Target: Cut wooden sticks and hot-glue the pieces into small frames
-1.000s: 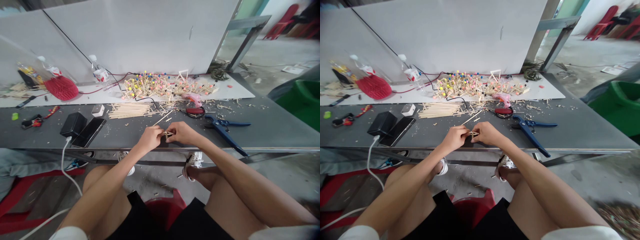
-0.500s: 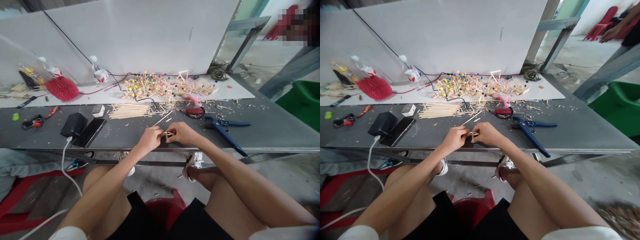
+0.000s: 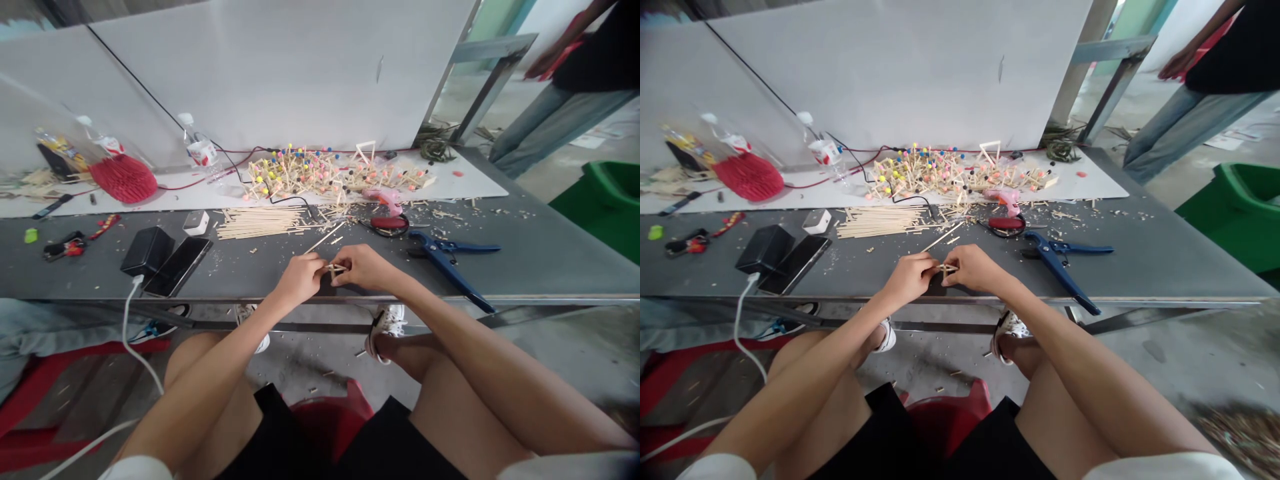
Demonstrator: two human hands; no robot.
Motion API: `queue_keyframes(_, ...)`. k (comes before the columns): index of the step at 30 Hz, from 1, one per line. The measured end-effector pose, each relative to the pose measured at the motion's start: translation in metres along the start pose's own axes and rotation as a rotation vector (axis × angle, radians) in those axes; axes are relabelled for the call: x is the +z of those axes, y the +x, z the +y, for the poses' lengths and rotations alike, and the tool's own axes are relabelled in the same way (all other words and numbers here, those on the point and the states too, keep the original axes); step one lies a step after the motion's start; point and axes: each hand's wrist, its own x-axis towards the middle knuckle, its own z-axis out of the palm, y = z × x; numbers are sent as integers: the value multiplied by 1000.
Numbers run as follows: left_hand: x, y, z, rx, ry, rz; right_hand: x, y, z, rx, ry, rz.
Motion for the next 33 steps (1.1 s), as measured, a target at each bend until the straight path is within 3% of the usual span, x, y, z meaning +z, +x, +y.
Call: queue_keyframes(33,0,0,1,-2,-21,11,1,1,1,2,9,6)
